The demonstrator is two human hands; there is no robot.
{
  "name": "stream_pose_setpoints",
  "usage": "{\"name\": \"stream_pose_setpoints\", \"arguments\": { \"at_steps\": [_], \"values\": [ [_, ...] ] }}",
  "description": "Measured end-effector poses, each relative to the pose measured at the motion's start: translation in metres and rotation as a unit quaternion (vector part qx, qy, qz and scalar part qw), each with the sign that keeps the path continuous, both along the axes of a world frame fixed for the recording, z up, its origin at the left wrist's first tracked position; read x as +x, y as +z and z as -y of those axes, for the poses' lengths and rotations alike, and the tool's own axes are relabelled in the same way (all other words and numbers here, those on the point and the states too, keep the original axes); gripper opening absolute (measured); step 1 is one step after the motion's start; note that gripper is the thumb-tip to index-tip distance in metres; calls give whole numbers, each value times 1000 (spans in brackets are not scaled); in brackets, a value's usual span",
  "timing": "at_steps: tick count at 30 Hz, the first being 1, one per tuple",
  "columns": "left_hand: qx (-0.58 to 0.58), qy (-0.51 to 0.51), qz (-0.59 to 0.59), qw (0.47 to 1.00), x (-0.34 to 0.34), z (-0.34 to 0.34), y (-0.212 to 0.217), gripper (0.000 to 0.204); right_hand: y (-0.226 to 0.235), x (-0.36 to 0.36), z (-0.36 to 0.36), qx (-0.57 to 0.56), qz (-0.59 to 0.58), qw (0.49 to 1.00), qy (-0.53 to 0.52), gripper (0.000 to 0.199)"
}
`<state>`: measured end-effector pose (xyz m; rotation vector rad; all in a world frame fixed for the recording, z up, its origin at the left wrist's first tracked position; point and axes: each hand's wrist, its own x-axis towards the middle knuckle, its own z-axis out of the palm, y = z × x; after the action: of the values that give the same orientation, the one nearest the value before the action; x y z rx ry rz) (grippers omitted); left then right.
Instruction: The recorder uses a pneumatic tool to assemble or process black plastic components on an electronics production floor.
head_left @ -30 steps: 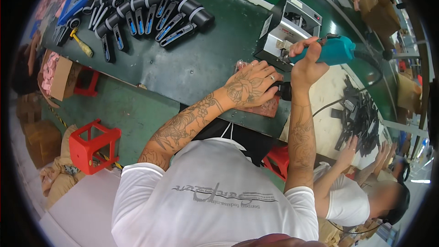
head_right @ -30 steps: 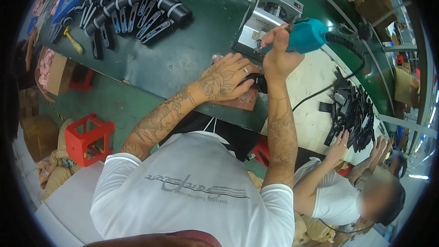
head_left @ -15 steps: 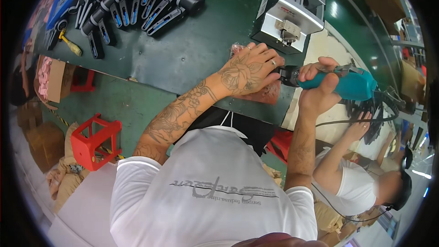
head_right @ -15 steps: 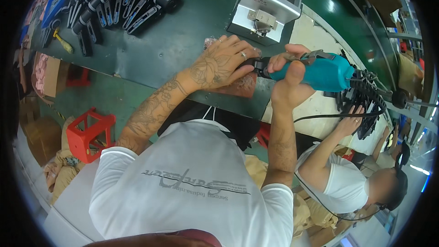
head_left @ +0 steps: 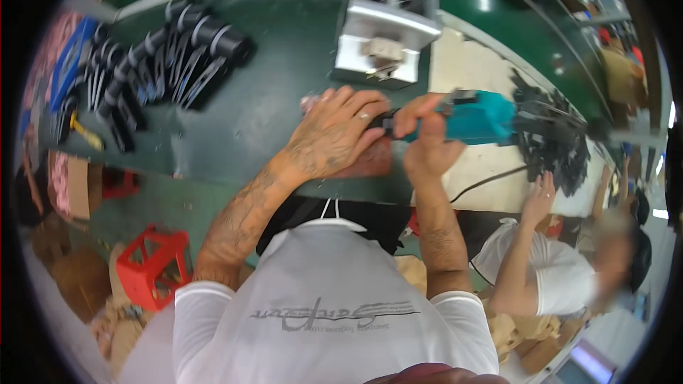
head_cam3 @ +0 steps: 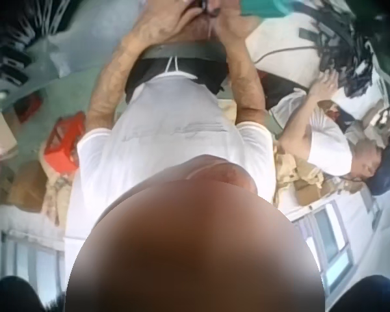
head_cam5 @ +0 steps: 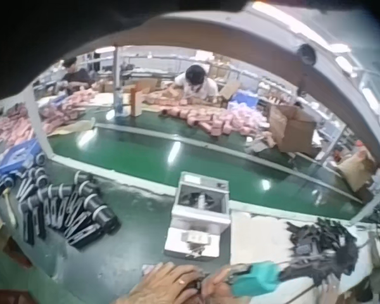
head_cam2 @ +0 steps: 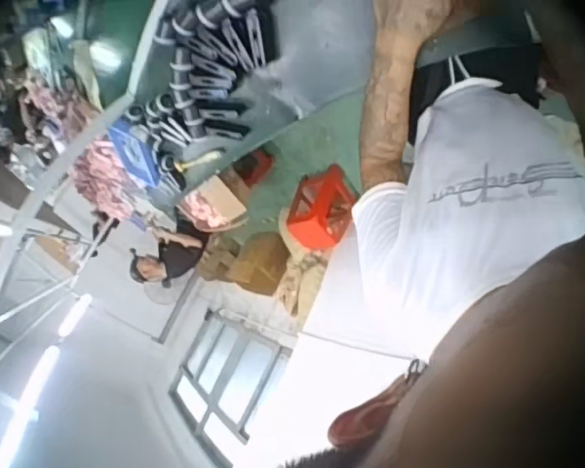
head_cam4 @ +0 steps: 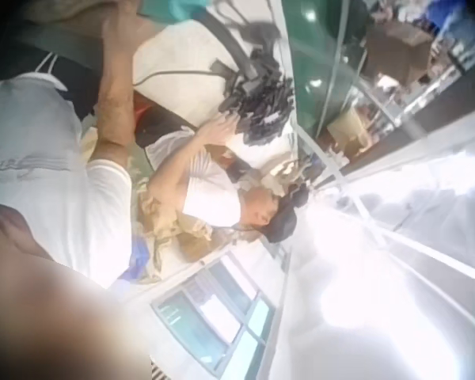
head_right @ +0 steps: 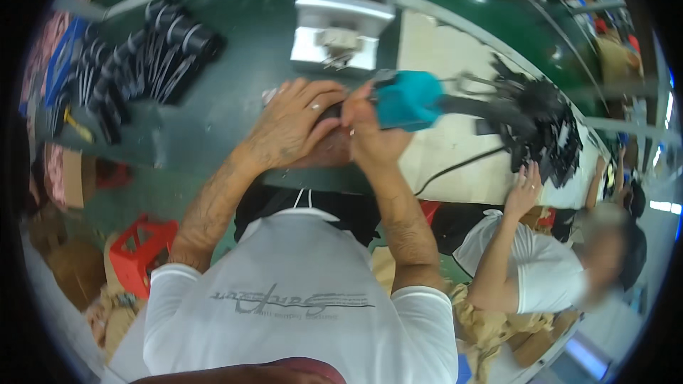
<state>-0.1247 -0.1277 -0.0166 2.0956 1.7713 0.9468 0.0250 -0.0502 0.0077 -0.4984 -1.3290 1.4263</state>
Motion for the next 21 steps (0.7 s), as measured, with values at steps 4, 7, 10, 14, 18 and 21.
{"name": "stream_pose_setpoints", "arguments": {
  "at_steps": [4,7,10,14,18,21],
  "values": [
    [-10,9,-14,1000,2,4,1,44,-3,5,-1,-36,32,999,-13,34],
    [12,-21,-35,999,6,4,7,42,16,13,-5,-31,35,998,-37,44],
    [96,-52,-68,992,18,6,7,41,40,31,-28,-8,-51,989,-136,53],
    [10,-3,-87,996,22,37,13,35,52,25,-75,44,-135,961,-236,43],
    [78,97,31,992,6,54,11,37,32,26,-112,89,9,941,-326,42],
    [60,215,104,969,-16,58,18,37,6,40,-131,131,105,943,-286,43]
  ]
}}
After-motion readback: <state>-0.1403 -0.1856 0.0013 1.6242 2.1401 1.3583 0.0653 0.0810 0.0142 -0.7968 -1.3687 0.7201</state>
